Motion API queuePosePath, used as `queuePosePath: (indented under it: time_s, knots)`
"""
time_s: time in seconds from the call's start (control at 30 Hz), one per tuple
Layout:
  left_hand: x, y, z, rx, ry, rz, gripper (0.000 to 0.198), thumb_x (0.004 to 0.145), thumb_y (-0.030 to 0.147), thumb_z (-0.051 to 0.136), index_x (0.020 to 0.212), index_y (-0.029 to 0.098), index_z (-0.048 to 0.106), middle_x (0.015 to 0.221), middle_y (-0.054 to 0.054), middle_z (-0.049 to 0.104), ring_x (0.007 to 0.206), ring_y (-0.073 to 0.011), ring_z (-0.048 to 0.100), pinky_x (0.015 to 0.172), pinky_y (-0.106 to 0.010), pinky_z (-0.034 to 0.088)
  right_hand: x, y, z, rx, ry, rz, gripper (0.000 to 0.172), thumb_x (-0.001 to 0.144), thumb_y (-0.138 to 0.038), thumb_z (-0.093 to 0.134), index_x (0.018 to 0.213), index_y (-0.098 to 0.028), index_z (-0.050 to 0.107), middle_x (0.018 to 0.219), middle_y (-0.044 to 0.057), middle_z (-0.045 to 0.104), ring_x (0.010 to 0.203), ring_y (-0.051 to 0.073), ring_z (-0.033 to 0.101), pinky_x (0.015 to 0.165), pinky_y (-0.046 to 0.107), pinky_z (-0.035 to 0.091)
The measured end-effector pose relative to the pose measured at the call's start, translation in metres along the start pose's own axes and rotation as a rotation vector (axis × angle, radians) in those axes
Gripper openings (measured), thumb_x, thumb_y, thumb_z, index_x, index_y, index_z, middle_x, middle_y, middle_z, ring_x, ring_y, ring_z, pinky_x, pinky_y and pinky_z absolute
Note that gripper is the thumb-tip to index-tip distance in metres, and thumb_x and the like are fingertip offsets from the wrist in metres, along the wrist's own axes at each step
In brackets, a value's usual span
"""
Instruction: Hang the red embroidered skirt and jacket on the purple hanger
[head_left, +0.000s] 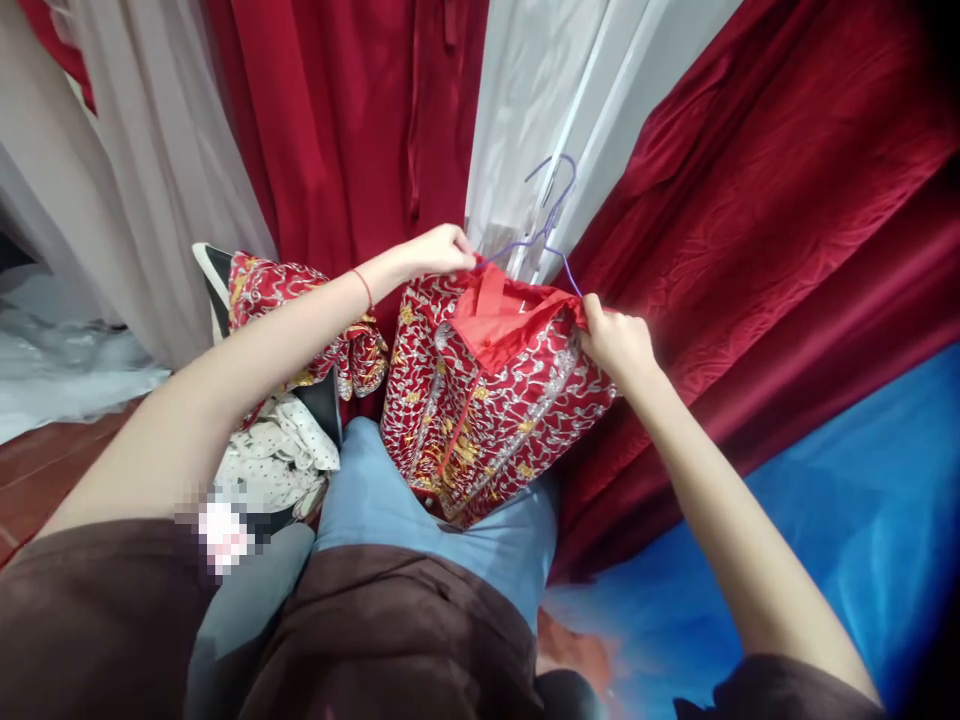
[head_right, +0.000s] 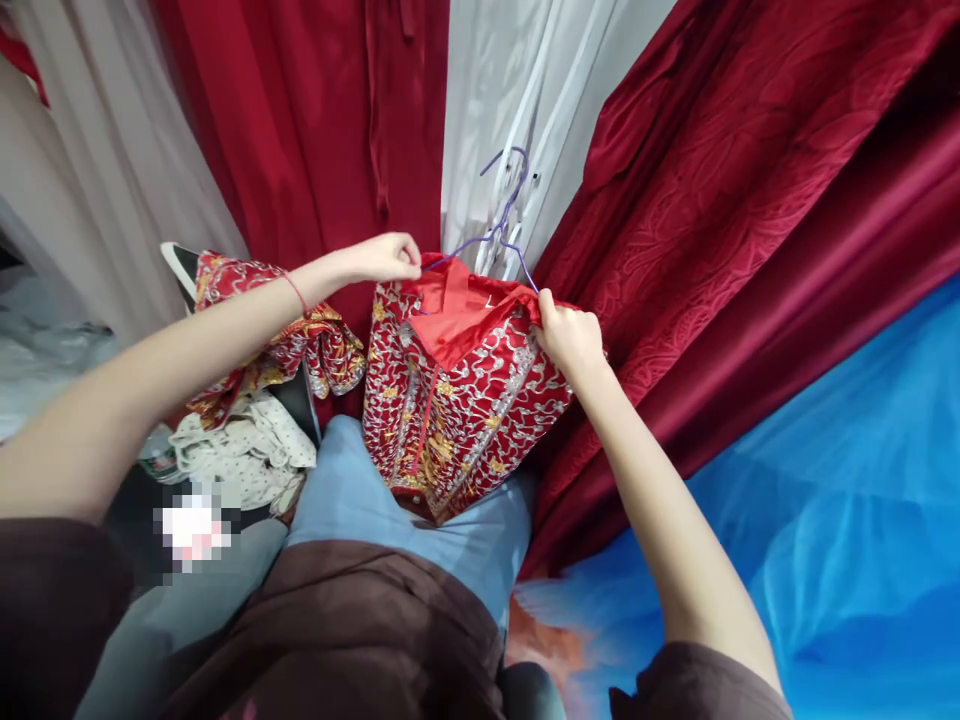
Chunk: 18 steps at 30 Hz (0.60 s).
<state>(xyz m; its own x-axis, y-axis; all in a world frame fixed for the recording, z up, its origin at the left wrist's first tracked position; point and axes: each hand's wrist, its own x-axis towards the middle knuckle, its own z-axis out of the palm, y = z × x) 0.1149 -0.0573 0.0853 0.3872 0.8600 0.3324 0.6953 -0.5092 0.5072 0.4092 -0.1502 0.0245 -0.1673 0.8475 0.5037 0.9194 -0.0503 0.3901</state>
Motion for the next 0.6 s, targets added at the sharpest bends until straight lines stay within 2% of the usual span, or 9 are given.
queuePosePath:
  time_s: [0.07,0.17,0.23,0.33,0.43,0.5,0.6]
  knots:
    - [-0.020,-0.019,0.005,0.180,-0.054,-0.010,0.036,0.075,0.020,0.063,0.109,0.009,0.064,0.084,-0.009,0.068,0.075,-0.0199,0.066,0.064,-0.028,0.047,0.002,-0.004,0.007,0.022,0.009,0.019,0.047,0.095,-0.032,0.038,0.134,-0.008,0.048,0.090,0.021,0.072,0.076,0.030,0.067,0.060,0.031,0.030]
    - [-0.046,-0.040,0.008,0.362,-0.017,-0.030,0.051,0.077,0.020,0.061,0.125,0.004,0.053,0.096,-0.016,0.069,0.081,-0.0243,0.067,0.068,-0.030,0.050,0.005,-0.006,0.016,0.048,0.033,0.051,0.045,0.095,-0.036,0.040,0.130,-0.009,0.051,0.087,0.021,0.072,0.074,0.030,0.065,0.061,0.031,0.030]
    - [-0.055,-0.042,0.011,0.443,0.059,-0.002,0.052,0.082,0.020,0.055,0.131,0.004,0.048,0.097,-0.017,0.069,0.087,-0.0270,0.069,0.076,-0.034,0.051,0.007,-0.004,0.019,0.054,0.041,0.064,0.042,0.095,-0.033,0.039,0.128,-0.011,0.053,0.085,0.021,0.071,0.072,0.029,0.064,0.061,0.031,0.030]
    - [-0.062,-0.034,0.018,0.537,0.152,0.015,0.057,0.085,0.015,0.049,0.141,0.008,0.042,0.101,-0.018,0.070,0.096,-0.0299,0.069,0.085,-0.039,0.052,0.009,0.001,0.020,0.050,0.022,0.069,0.040,0.095,-0.029,0.038,0.128,-0.012,0.054,0.085,0.020,0.071,0.071,0.028,0.063,0.061,0.031,0.029]
    - [-0.066,-0.031,0.025,0.449,0.133,0.011,0.065,0.082,0.010,0.049,0.146,0.009,0.037,0.112,-0.021,0.068,0.100,-0.0300,0.068,0.086,-0.039,0.053,0.011,0.004,0.020,0.053,0.008,0.063,0.041,0.094,-0.030,0.039,0.129,-0.012,0.053,0.086,0.020,0.072,0.070,0.028,0.063,0.061,0.031,0.028]
    - [-0.067,-0.040,0.025,0.363,0.147,0.019,0.066,0.080,0.008,0.048,0.145,0.010,0.037,0.119,-0.021,0.065,0.103,-0.0292,0.067,0.088,-0.039,0.052,0.011,0.005,0.020,0.059,0.005,0.065,0.042,0.095,-0.031,0.039,0.129,-0.012,0.053,0.088,0.020,0.072,0.070,0.028,0.063,0.062,0.031,0.028]
    - [-0.065,-0.063,0.010,0.273,0.281,-0.001,0.058,0.084,0.010,0.044,0.142,0.014,0.042,0.117,-0.016,0.066,0.104,-0.0263,0.065,0.095,-0.039,0.049,0.012,0.005,0.021,0.057,0.001,0.066,0.042,0.095,-0.031,0.039,0.130,-0.012,0.052,0.089,0.020,0.072,0.071,0.029,0.064,0.062,0.031,0.026]
